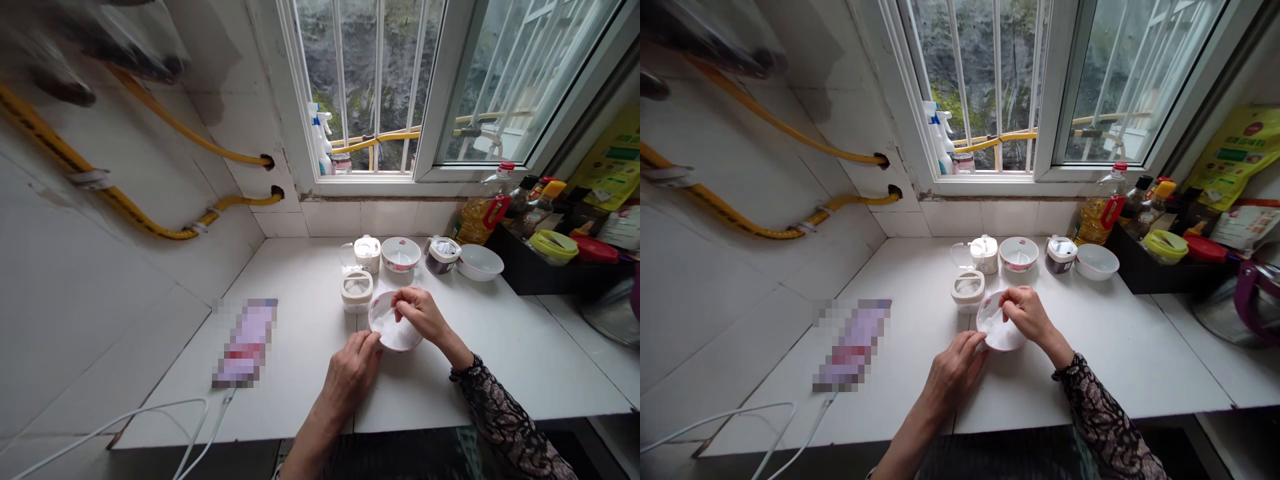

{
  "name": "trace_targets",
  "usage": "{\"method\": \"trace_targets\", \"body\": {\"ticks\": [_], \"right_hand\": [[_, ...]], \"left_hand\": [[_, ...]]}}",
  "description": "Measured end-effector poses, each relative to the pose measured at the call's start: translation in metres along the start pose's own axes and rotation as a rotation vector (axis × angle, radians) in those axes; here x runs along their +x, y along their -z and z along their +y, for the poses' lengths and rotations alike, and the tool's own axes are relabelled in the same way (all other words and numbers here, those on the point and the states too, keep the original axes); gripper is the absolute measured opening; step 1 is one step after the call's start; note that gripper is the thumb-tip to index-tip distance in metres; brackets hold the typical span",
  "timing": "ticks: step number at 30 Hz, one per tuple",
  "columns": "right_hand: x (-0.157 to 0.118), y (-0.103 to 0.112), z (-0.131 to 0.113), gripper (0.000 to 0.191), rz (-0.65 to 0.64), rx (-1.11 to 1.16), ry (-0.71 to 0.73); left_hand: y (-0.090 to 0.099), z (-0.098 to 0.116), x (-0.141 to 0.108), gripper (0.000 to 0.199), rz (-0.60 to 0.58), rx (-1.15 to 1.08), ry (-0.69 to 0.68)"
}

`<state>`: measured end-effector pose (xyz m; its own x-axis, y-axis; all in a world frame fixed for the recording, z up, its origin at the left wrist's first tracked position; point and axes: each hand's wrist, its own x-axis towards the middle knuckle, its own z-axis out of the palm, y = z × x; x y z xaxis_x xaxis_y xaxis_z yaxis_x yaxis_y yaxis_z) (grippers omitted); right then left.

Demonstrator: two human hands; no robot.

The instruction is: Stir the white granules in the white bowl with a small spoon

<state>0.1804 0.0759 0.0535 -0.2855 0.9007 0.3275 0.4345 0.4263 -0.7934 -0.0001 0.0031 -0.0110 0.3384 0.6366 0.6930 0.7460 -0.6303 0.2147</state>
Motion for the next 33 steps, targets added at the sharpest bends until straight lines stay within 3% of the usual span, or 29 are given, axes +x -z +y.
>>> {"method": "trace_targets", "body": {"ticks": [8,33], "right_hand": [[0.0029,0.0056,0.0025,0.013,0.088,0.298,-0.209],[0.0074,0.0083,0.0052,0.011,0.160,0.492,-0.307]], "left_hand": [[-0.0011,0.0000,-0.0008,0.016,0.009,0.004,0.001],[-0.0012,0.0004,-0.0001,0.017,0.008,0.005,0.008]]}}
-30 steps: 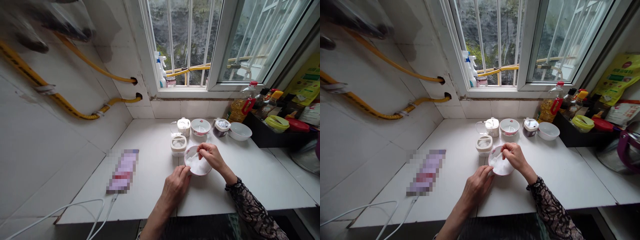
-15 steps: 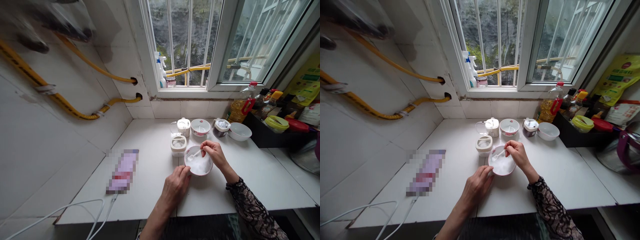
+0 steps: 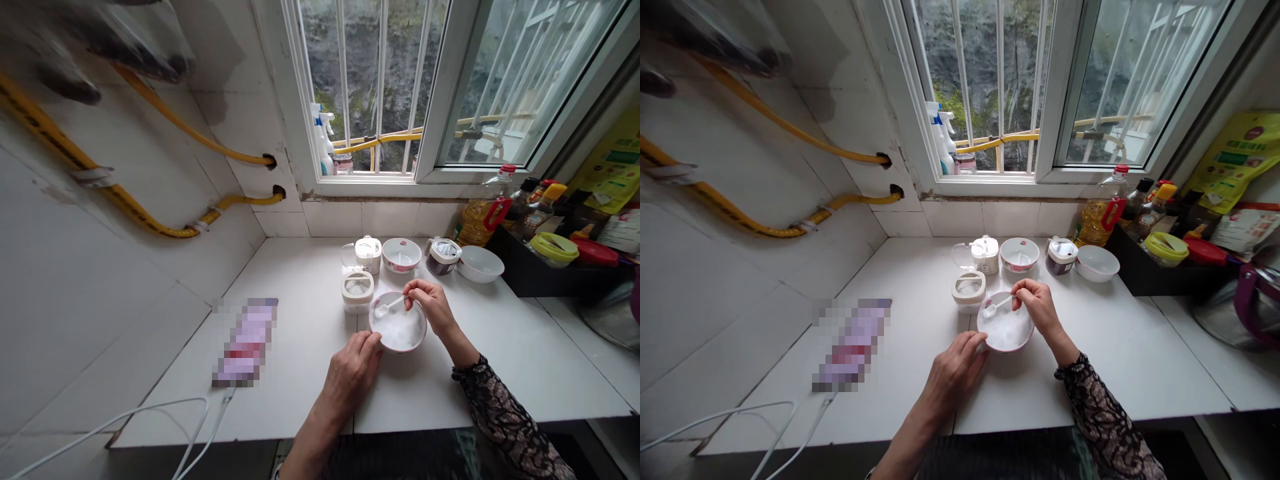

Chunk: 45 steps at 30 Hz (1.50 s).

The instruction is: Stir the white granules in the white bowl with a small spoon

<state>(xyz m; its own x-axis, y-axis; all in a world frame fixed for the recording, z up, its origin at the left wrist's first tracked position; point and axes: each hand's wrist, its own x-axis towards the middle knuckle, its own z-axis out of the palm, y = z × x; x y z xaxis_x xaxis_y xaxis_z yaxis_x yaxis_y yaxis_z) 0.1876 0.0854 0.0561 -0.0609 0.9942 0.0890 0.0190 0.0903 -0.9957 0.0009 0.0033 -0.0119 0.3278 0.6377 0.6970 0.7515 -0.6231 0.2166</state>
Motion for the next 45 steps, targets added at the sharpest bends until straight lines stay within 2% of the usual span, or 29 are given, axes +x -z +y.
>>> {"method": "trace_targets", "body": {"ticks": [16,19,23,26,28,32,35,37,40,42,45], "right_hand": [[0.002,-0.019,0.005,0.015,0.102,0.004,0.220],[0.000,-0.023,0.007,0.014,0.110,-0.199,0.340],[-0.004,-0.029,0.006,0.018,-0.015,-0.616,0.592],[-0.007,-0.029,0.002,0.022,-0.022,-0.693,0.671],[-0.009,-0.026,0.000,0.021,0.012,-0.649,0.652],[-0.010,-0.011,-0.004,0.015,0.073,-0.511,0.523],[-0.009,0.000,-0.004,0.015,0.084,-0.507,0.440],[-0.008,0.002,-0.001,0.017,0.056,-0.570,0.415],[-0.007,-0.003,0.004,0.018,-0.067,-0.660,0.415],[-0.008,-0.008,0.005,0.019,-0.146,-0.655,0.408],[-0.011,-0.010,0.002,0.021,-0.164,-0.574,0.359]], "left_hand": [[0.000,0.000,0.000,0.017,0.002,0.003,-0.009],[0.000,0.000,0.000,0.017,-0.003,-0.002,-0.006],[0.000,-0.001,-0.001,0.019,-0.019,0.001,-0.002],[0.000,-0.001,0.000,0.018,-0.015,0.006,-0.009],[0.001,-0.001,0.000,0.018,-0.007,0.006,-0.014],[0.001,0.000,0.001,0.017,-0.004,-0.001,-0.010],[0.002,0.000,0.001,0.017,0.000,-0.001,-0.016],[0.002,0.000,0.001,0.017,-0.004,-0.002,-0.019],[0.002,-0.001,0.000,0.017,-0.014,0.001,-0.012],[0.002,-0.001,0.000,0.017,-0.018,0.001,-0.010],[0.003,0.000,0.001,0.018,-0.025,-0.010,-0.006]]}}
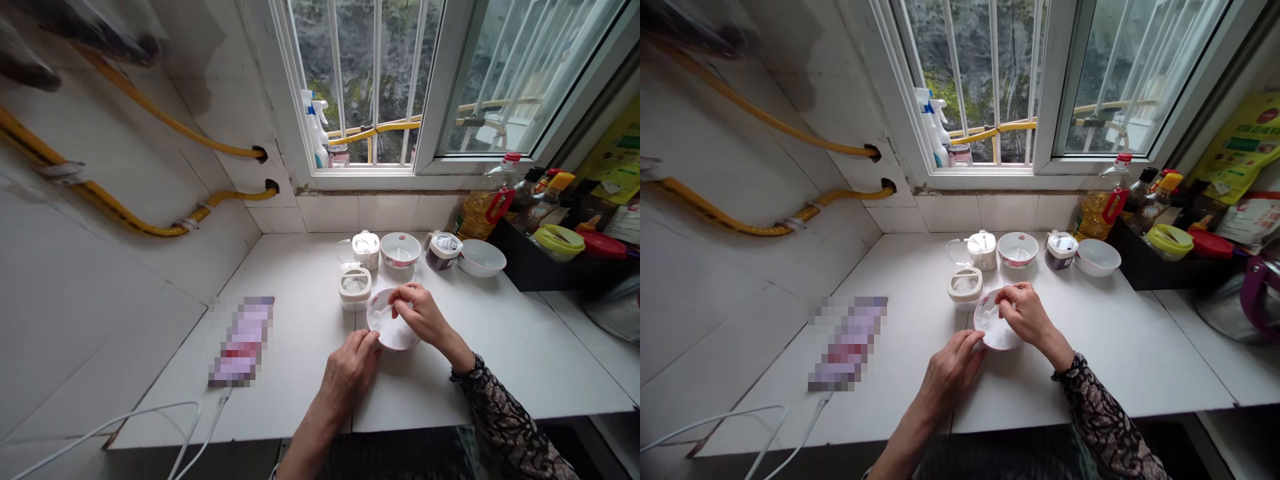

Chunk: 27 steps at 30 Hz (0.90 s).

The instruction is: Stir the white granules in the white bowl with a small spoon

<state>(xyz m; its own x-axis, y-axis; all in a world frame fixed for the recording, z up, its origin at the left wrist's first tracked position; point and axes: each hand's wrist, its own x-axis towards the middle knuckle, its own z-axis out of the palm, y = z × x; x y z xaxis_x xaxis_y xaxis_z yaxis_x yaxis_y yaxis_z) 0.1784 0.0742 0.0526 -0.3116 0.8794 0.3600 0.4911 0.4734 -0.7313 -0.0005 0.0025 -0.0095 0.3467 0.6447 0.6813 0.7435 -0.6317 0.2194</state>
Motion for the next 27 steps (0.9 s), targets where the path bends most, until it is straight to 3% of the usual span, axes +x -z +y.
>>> {"method": "trace_targets", "body": {"ticks": [7,11,16,20,27], "right_hand": [[0.001,0.015,-0.003,0.015,0.029,0.277,-0.230],[0.001,0.014,0.003,0.017,0.113,0.037,-0.137],[-0.002,0.005,0.004,0.020,-0.020,-0.053,-0.069],[-0.002,0.008,0.001,0.021,0.006,0.041,-0.173],[0.003,0.015,0.006,0.016,0.039,0.439,-0.419]], "left_hand": [[0.001,0.001,0.001,0.017,0.010,-0.013,0.011],[0.002,0.001,0.001,0.018,-0.006,-0.027,0.022],[0.004,0.001,0.001,0.018,-0.019,-0.043,0.033],[0.006,0.003,0.002,0.021,-0.031,-0.070,0.046],[0.009,0.003,0.003,0.021,-0.036,-0.098,0.070]]}}
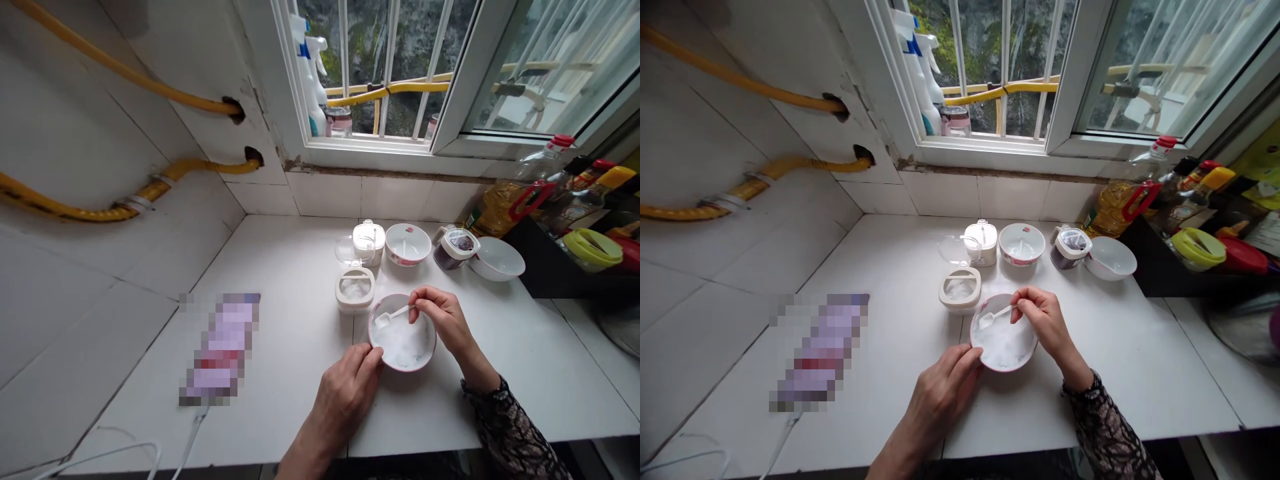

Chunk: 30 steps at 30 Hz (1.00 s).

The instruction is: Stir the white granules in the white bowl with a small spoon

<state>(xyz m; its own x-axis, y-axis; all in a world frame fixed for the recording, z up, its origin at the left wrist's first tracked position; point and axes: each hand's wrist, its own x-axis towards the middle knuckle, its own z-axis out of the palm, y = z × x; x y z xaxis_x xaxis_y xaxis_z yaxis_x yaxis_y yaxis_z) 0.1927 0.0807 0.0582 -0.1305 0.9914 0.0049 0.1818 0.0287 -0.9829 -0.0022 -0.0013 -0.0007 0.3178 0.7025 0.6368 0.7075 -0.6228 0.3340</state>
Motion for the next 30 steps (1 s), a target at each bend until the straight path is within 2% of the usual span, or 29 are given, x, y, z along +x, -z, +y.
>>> {"method": "trace_targets", "body": {"ticks": [5,8,12,15,17,21,25,30], "right_hand": [[0.004,0.005,0.002,0.014,0.020,0.095,-0.049],[0.004,0.009,0.001,0.014,0.018,0.079,-0.044],[0.000,0.006,0.000,0.014,0.001,-0.184,0.122],[-0.004,-0.002,0.000,0.017,-0.104,-0.364,0.282],[-0.006,-0.007,-0.001,0.018,-0.167,-0.371,0.304],[-0.005,-0.005,-0.002,0.019,-0.110,-0.263,0.175],[-0.002,0.003,-0.002,0.016,-0.045,-0.048,0.005],[0.002,0.007,-0.001,0.014,-0.038,0.126,-0.076]], "left_hand": [[0.001,-0.001,0.000,0.021,-0.008,-0.031,-0.003],[0.001,-0.001,0.000,0.022,-0.023,-0.043,0.002],[0.002,-0.001,-0.001,0.022,-0.023,-0.043,0.006],[0.002,-0.002,-0.001,0.022,-0.030,-0.052,0.013],[0.001,-0.002,-0.001,0.022,-0.034,-0.060,0.015],[0.000,-0.002,-0.001,0.021,-0.023,-0.056,0.009],[0.000,-0.002,-0.001,0.019,-0.016,-0.051,0.005],[0.001,-0.002,0.000,0.020,-0.018,-0.067,0.004]]}}
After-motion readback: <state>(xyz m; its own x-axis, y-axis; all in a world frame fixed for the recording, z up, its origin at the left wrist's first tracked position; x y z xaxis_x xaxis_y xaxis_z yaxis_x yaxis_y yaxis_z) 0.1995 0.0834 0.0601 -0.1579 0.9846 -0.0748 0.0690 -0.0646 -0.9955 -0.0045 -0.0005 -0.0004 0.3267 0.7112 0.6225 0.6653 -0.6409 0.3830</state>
